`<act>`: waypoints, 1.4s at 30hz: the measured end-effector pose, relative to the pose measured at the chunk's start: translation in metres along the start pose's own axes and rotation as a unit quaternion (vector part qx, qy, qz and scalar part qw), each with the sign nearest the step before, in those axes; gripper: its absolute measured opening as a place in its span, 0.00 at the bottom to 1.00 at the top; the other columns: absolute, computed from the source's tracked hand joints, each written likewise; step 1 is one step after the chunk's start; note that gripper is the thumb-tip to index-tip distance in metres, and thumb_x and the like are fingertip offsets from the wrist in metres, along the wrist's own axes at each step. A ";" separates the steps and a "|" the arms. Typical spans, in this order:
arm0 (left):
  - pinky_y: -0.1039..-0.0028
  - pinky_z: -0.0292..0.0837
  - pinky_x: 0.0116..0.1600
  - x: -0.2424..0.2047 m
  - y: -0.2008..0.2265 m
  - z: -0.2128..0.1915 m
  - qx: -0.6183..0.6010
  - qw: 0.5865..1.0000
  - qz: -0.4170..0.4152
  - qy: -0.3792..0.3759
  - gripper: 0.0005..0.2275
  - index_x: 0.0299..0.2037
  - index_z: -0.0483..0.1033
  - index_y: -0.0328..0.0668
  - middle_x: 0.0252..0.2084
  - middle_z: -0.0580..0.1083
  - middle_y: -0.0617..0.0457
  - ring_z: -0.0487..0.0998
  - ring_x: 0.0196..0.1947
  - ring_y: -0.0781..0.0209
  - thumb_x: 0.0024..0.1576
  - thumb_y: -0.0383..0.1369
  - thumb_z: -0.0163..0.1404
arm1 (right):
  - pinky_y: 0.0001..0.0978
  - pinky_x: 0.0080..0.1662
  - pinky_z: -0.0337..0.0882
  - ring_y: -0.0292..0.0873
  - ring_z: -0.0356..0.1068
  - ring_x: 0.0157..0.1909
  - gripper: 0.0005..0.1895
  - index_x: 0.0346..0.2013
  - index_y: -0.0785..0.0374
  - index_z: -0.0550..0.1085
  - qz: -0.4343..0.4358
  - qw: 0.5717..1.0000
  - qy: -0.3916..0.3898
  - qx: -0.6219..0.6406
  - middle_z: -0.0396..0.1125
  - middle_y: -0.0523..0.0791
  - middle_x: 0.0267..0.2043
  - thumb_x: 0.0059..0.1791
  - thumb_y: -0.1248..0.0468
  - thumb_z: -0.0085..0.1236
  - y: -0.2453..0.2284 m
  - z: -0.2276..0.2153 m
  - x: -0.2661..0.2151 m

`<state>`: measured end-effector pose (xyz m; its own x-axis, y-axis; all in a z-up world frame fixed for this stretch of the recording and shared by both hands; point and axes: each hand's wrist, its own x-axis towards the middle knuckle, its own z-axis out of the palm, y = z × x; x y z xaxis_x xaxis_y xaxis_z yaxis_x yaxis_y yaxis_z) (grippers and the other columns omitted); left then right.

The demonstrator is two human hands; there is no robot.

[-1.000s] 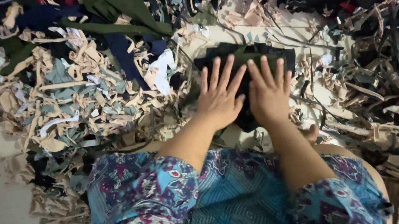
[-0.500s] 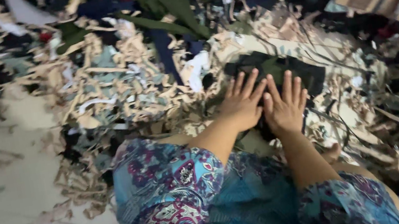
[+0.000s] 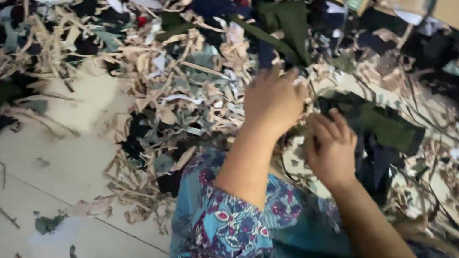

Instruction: Sorting through fabric scraps to identify and organize specific pieces

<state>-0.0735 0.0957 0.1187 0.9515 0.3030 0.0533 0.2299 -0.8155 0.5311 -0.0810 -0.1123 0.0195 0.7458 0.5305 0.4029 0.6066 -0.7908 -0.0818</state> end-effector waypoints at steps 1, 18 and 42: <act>0.42 0.69 0.60 0.002 -0.017 -0.012 -0.002 1.000 -0.005 0.006 0.22 0.60 0.76 0.59 0.64 0.72 0.42 0.73 0.63 0.34 0.60 0.52 0.41 | 0.44 0.61 0.64 0.46 0.62 0.72 0.24 0.57 0.39 0.77 -0.008 1.000 0.000 0.001 0.71 0.32 0.60 0.45 0.54 0.59 -0.014 -0.001 0.014; 0.39 0.30 0.76 0.016 -0.093 -0.072 -0.750 0.498 -0.311 0.305 0.23 0.73 0.59 0.48 0.79 0.30 0.32 0.28 0.77 0.29 0.66 0.31 0.36 | 0.60 0.48 0.78 0.68 0.61 0.64 0.23 0.59 0.41 0.69 -0.116 0.946 -0.302 0.013 0.49 0.51 0.71 0.50 0.56 0.62 -0.157 0.019 0.174; 0.44 0.36 0.76 -0.002 -0.085 -0.070 -0.745 0.449 -0.241 0.431 0.17 0.66 0.68 0.48 0.79 0.39 0.33 0.35 0.79 0.35 0.67 0.28 0.38 | 0.34 0.46 0.77 0.44 0.75 0.48 0.15 0.58 0.59 0.77 0.061 0.871 -0.225 0.433 0.73 0.49 0.55 0.56 0.64 0.57 -0.108 -0.057 0.212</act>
<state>-0.1096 0.1992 0.1328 0.2849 0.8685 -0.4056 -0.6352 0.4880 0.5987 -0.0046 0.0681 0.1656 0.7327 0.6795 -0.0395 0.3507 -0.4265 -0.8337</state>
